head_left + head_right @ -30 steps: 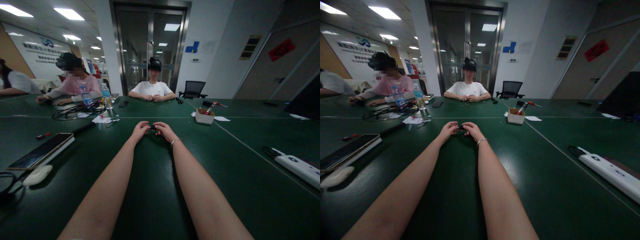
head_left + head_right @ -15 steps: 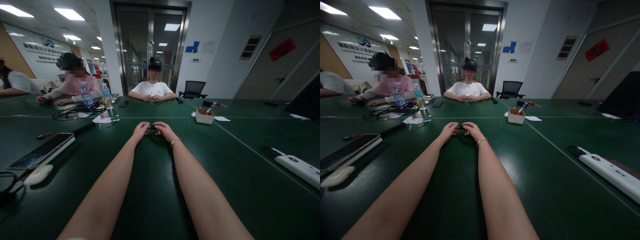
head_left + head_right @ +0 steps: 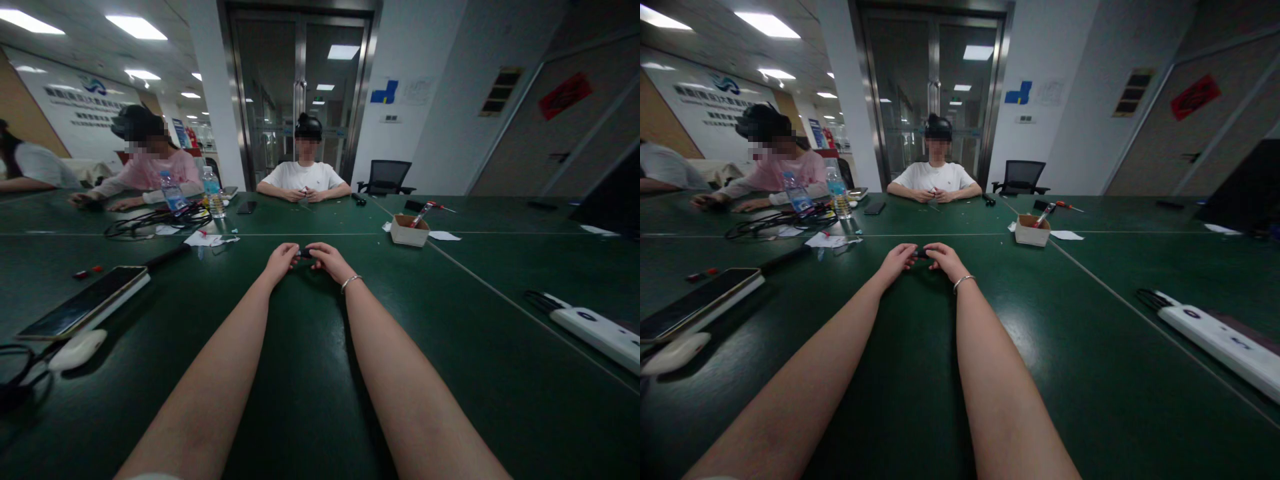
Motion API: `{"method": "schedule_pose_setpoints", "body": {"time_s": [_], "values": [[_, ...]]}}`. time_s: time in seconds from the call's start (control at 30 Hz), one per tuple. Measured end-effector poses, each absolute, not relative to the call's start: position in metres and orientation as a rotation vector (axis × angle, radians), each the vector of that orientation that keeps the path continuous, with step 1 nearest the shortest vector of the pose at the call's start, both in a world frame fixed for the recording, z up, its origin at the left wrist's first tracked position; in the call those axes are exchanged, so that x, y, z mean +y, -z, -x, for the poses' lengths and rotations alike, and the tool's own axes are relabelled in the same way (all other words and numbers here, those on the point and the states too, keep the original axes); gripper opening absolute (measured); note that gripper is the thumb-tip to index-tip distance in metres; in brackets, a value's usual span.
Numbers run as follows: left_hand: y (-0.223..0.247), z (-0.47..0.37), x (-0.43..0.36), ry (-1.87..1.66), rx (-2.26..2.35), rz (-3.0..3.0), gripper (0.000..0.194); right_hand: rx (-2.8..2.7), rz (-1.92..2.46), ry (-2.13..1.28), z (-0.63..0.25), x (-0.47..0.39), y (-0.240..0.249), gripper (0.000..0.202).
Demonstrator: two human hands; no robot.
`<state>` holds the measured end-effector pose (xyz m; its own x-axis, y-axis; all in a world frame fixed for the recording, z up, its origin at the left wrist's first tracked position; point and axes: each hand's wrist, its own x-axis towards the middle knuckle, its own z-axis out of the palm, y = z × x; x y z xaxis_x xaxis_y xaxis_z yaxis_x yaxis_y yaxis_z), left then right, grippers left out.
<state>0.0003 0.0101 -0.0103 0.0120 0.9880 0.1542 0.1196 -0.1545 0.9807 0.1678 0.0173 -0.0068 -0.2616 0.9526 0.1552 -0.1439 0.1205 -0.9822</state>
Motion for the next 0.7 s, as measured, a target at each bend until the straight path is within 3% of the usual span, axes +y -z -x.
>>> {"method": "schedule_pose_setpoints", "body": {"time_s": [0.7], "values": [[0.0118, 0.0003, 0.0117, -1.252, 1.189, -1.457, 0.027, -1.379, 0.873, -1.359, -0.1678, 0.0156, 0.0044, 0.015]]}}
